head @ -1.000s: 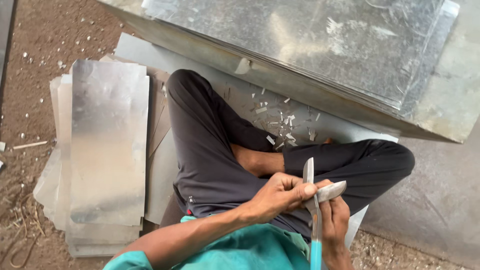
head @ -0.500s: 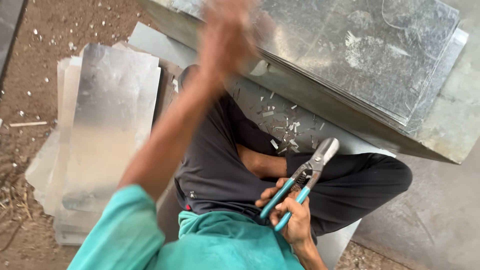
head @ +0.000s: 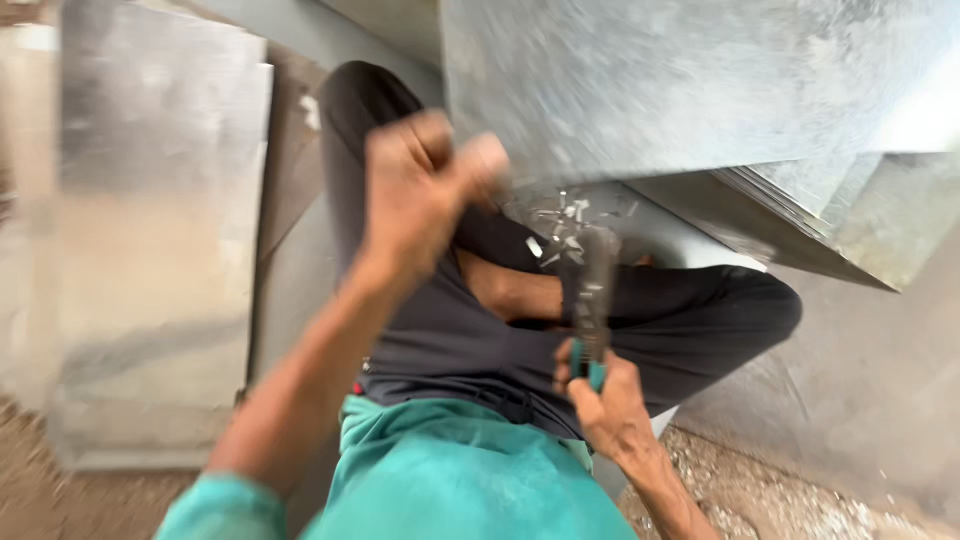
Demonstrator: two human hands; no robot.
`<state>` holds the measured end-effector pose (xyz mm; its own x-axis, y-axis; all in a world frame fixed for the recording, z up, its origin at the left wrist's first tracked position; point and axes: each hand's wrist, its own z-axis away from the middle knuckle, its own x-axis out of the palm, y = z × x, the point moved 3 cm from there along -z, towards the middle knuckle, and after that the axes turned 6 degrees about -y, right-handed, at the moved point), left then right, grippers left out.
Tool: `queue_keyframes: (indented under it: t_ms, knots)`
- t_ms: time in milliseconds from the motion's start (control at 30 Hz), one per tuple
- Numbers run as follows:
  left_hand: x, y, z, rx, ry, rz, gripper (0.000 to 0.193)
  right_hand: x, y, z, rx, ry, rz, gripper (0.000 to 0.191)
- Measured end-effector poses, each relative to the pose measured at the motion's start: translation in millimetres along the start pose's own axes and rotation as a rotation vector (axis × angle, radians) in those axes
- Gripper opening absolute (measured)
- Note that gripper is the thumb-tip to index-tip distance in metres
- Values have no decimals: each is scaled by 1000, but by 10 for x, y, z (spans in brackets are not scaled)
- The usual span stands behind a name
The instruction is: The person sits cross-legged on the floor and uses tin snips to cut a rectangular translucent plastic sheet into smaller pieces. The person repeatedly positions the sheet, snips along its edges, and places the cut pieces onto a nearby stack.
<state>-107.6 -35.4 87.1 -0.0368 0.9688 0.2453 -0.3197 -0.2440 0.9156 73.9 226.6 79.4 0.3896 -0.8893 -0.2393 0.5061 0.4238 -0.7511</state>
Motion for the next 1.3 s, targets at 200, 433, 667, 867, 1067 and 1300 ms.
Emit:
queue_keyframes:
  t_ms: [200, 433, 667, 867, 1067, 1300]
  knots:
    - [132, -805, 225, 8, -85, 245, 24, 183, -221, -191, 193, -237, -40, 65]
    - [21, -919, 254, 46, -112, 330, 33, 385, -216, -458, 215, -186, 37, 49]
    - [27, -968, 219, 12, -110, 313, 29, 353, -247, -557, 141, -160, 161, 38]
    - [-14, -973, 255, 9, -113, 289, 30, 330, -206, -583, 175, -147, 187, 31]
    - [86, -749, -44, 99, -25, -41, 27, 257, -188, -598, 134, -99, 307, 18]
    - [184, -1043, -249, 452, 270, -176, 44, 55, -151, -491, 178, -146, 279, 24]
